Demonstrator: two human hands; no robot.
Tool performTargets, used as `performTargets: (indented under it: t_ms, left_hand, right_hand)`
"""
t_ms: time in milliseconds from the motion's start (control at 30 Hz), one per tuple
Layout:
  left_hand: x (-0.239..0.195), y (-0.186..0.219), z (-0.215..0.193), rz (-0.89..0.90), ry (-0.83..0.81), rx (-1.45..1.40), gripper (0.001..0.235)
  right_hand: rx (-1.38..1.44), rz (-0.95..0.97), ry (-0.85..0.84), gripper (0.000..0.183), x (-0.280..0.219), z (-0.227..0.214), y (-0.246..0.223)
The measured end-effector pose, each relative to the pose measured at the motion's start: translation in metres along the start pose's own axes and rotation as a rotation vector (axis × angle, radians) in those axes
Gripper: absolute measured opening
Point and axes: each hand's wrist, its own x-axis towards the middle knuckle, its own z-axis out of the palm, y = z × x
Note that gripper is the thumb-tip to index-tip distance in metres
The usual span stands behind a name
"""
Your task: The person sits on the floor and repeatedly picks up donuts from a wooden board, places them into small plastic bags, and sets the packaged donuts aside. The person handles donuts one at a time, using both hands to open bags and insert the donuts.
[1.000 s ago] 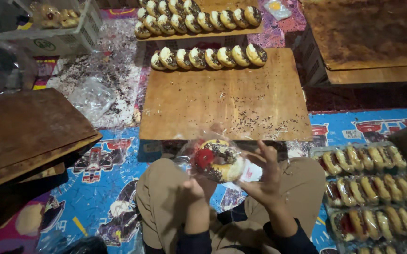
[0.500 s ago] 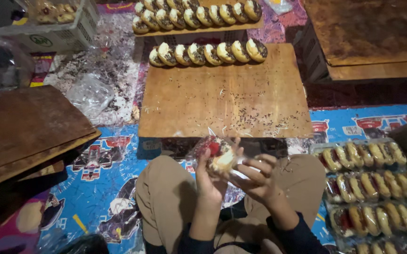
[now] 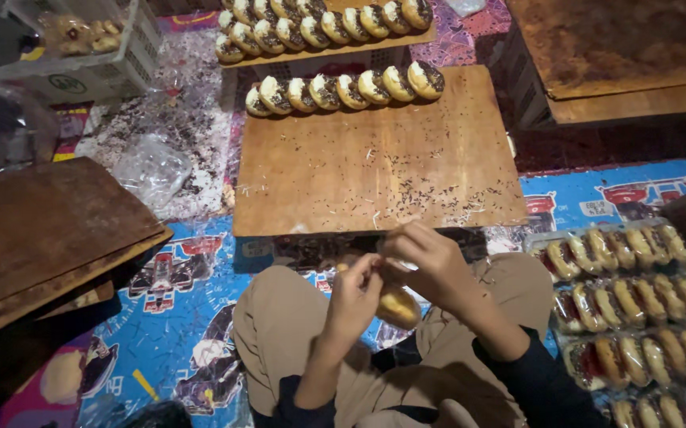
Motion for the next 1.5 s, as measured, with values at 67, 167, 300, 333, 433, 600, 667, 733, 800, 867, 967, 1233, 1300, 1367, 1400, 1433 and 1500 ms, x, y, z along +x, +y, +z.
performTargets:
  t_ms: [67,167,300,333,433,600,667,733,800,867,967,1233,1300,1367,1400,1433,1500]
  left_hand:
    - [0.003,-0.005,-0.002,-0.065,-0.058,-0.010,0.023]
    - [-0.002,-0.016,-0.008,-0.084,-0.148,-0.041,0.019]
    - [-0.002,-0.023,-0.017,-0.068,-0.254,-0.216,0.019]
    - [-0.002,-0.023,-0.019,-0.064,-0.245,-0.125,0.014]
    - [0.001,-0.019,-0.026,-0.020,-0.233,0.021,0.021]
    - [0.004,-0.012,-0.038,0.134,-0.177,0.046,0.044]
    - [-0.001,-0.014,-0.041,0.021,-0.197,0.095,0.044]
    - [-0.008,-0.019,-0.044,-0.118,-0.210,0.171,0.030]
    - [-0.017,-0.029,-0.051,-0.210,-0.188,0.251,0.022]
    - [-0.028,-0.041,-0.061,-0.255,-0.129,0.332,0.024]
    - [-0.044,-0.061,-0.090,-0.146,-0.055,0.201,0.030]
    - [-0.053,-0.115,-0.101,-0.323,0.081,0.156,0.031]
    - [-0.057,-0.121,-0.078,-0.187,0.000,0.310,0.025]
    - [-0.057,-0.120,-0.061,-0.026,-0.094,0.442,0.019]
    - [-0.056,-0.118,-0.055,-0.029,-0.112,0.447,0.016]
    - [-0.055,-0.115,-0.051,-0.032,-0.129,0.451,0.013]
    - [-0.052,-0.108,-0.046,-0.102,-0.145,0.348,0.014]
  right_hand:
    - [-0.171,-0.256,0.000,0.026,0.005,-0.006,0.000]
    - [-0.197,-0.368,-0.127,0.032,0.010,-0.016,0.001]
    - [-0.147,-0.399,-0.238,0.029,0.021,-0.025,0.001]
    - [-0.154,-0.417,-0.261,0.028,0.023,-0.025,0.000]
    - [-0.245,-0.528,-0.245,0.024,0.024,-0.016,-0.002]
    - [-0.333,-0.609,-0.174,0.029,0.016,0.007,0.007]
    - [-0.280,-0.575,-0.175,0.028,0.010,0.018,0.012]
    - [-0.214,-0.502,-0.207,0.025,0.003,0.032,0.018]
    - [-0.121,-0.419,-0.089,0.021,-0.009,0.051,0.021]
    - [-0.065,-0.304,0.023,0.021,-0.025,0.068,0.028]
    - [-0.083,-0.036,0.132,0.023,-0.052,0.073,0.054]
    - [-0.065,0.132,0.156,0.023,-0.078,0.064,0.037]
    - [0.097,-0.041,-0.008,0.023,-0.077,0.077,0.009]
    - [0.076,-0.140,-0.054,0.030,-0.070,0.081,-0.001]
    - [0.085,-0.145,-0.069,0.033,-0.067,0.080,-0.003]
    - [0.093,-0.150,-0.085,0.037,-0.063,0.079,-0.001]
    - [0.121,-0.231,-0.087,0.035,-0.059,0.070,0.007]
